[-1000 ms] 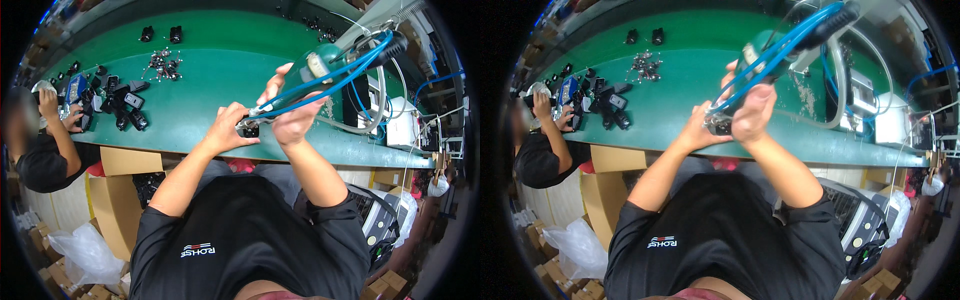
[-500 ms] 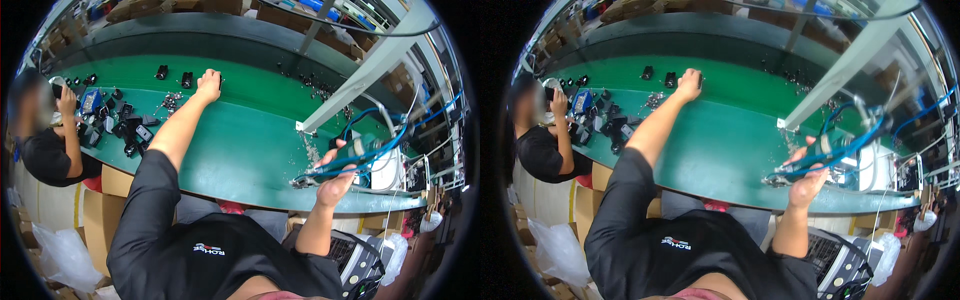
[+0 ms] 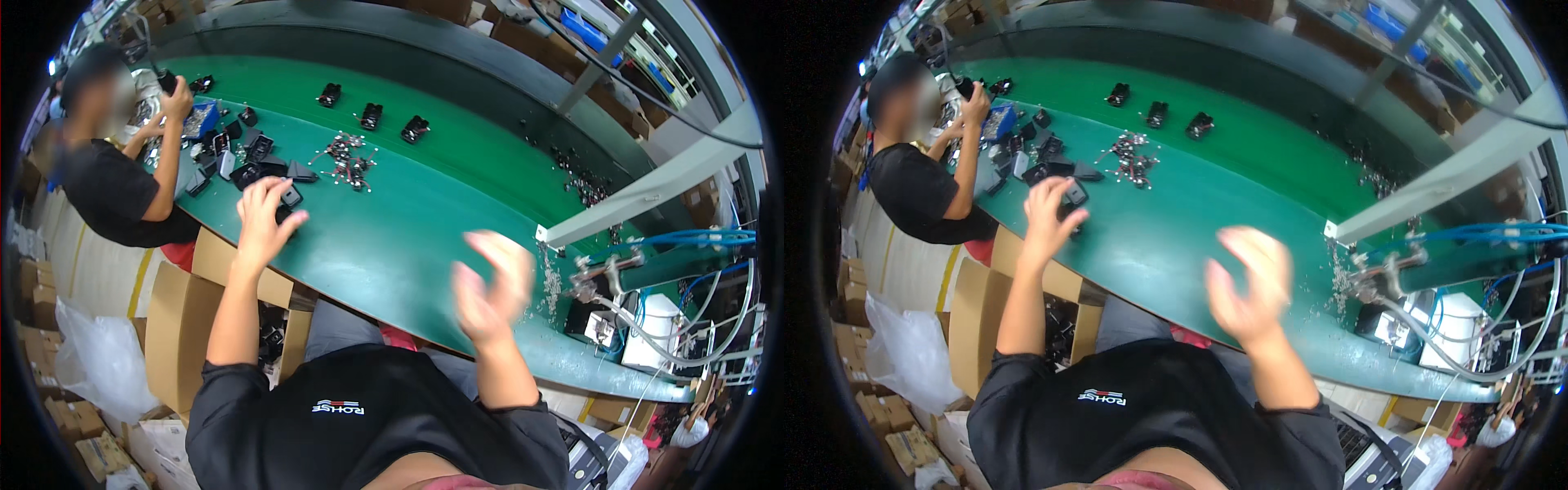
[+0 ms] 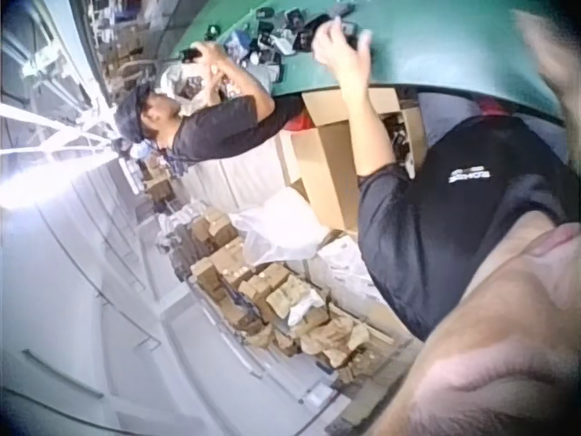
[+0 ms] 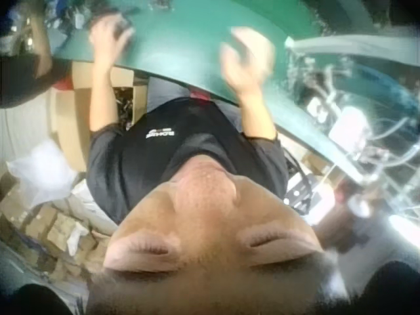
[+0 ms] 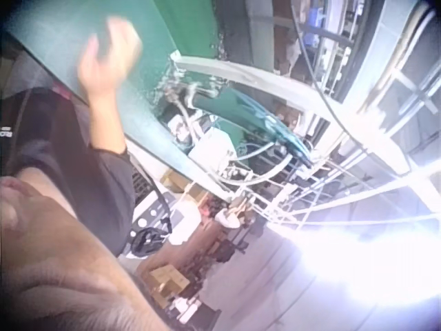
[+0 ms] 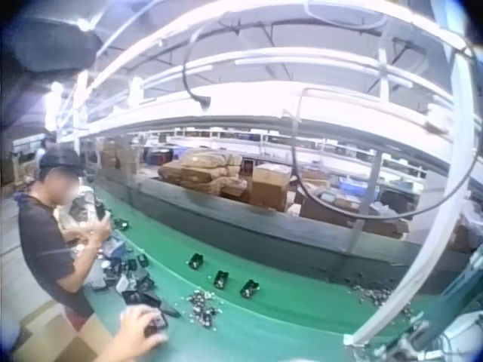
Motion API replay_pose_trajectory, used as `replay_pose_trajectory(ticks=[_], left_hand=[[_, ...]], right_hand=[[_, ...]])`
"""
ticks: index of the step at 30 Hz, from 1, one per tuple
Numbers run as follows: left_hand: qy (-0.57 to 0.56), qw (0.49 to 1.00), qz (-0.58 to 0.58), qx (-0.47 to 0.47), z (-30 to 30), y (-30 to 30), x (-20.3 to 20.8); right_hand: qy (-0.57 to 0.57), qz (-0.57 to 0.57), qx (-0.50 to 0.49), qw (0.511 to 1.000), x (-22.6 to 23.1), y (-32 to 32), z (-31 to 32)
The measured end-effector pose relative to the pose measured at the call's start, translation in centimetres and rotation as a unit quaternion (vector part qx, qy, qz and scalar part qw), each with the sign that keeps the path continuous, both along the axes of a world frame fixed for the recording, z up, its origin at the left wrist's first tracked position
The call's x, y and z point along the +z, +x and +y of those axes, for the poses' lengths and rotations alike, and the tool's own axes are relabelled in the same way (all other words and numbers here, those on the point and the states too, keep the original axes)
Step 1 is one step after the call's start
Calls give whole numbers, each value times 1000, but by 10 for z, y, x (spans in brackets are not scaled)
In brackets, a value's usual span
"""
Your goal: Assemble small electronic components by connecting parts and using a pneumatic tool to secure them.
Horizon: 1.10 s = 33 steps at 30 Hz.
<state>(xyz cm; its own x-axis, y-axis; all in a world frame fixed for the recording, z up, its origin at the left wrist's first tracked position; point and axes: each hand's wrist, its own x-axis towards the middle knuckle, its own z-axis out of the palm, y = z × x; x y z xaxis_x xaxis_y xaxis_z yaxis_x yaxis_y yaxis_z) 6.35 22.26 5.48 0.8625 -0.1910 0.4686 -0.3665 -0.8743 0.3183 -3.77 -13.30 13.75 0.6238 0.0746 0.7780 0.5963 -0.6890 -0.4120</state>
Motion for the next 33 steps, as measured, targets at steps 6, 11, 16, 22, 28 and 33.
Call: replay_pose_trajectory(ticks=[6,11,16,22,28,33], left_hand=[[27,999,34,8,11,-19,-34],[22,999,10,25,15,-13,-47],[2,1000,-4,13,14,-20,-42],[-99,994,-32,-44,-9,-48,-24],[-299,936,81,-170,-57,-81,-25],[-450,828,259,-213,-100,-103,-50]], right_hand=[[-49,172,20,984,-116,139,85],[-45,292,-89,951,-122,177,126],[-43,277,-90,956,-143,177,118],[-61,369,-48,926,-131,148,81],[17,399,-66,914,-119,49,40],[31,336,-120,934,-128,-21,16]])
